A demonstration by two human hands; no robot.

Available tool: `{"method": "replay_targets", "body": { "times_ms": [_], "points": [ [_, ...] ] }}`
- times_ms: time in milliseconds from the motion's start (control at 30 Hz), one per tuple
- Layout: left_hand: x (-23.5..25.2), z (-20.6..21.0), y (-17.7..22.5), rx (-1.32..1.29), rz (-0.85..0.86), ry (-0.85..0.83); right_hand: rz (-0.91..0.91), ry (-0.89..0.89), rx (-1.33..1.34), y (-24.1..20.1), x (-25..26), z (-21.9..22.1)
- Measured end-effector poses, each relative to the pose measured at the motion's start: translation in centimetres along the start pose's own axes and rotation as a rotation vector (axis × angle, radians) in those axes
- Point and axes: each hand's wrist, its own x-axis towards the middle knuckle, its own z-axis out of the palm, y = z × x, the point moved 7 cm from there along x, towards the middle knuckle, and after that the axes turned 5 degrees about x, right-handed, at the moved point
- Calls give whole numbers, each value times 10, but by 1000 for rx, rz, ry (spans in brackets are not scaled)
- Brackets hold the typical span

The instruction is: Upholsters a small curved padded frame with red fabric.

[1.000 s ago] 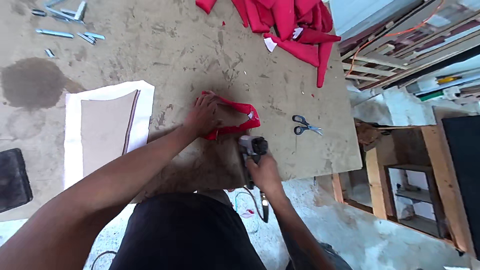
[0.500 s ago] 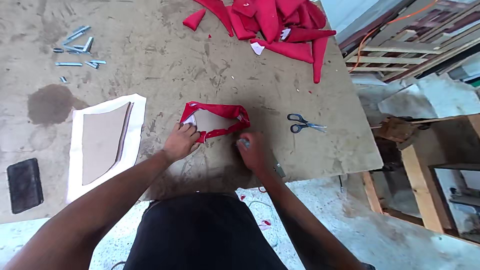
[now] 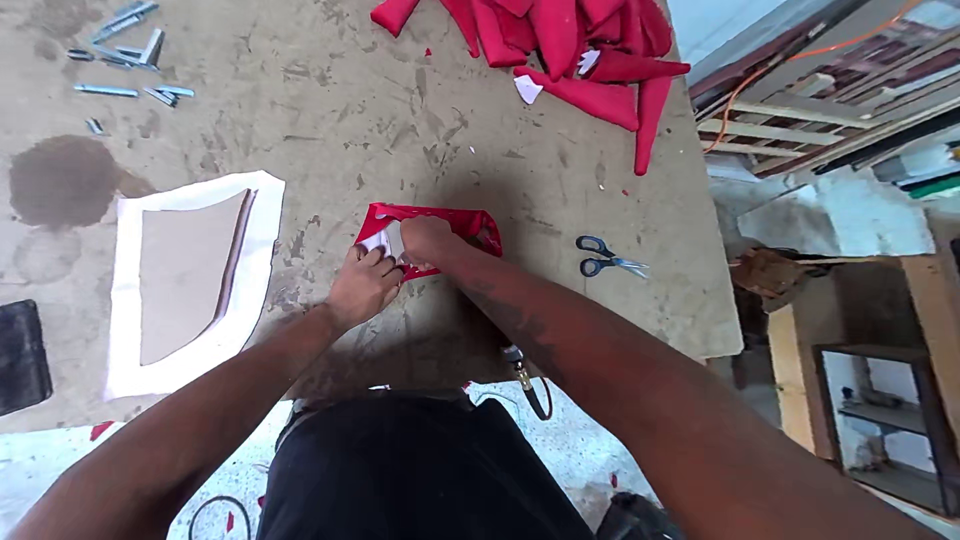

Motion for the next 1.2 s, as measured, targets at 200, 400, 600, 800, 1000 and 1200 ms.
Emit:
{"method": "replay_targets", "body": {
  "times_ms": [200,400,600,800,1000,1200],
  "points": [
    [0,-1,-12,-227,68,-15,32,-85,-2,-1,12,1],
    [3,15,-31,-394,-305,-154,17,-63,16,3,14,0],
    [12,13,-50,-432,-574,-488,-52,96,93,11,2,10],
    [24,15,-51,-394,-482,-705,19,702,667,109,-103,54],
    [34,13,-52,-376,-436,-715,411,712,674,150,-146,160],
    [32,14,-53,-485,-402,-613,555,695,663,136,-147,141]
  ]
}}
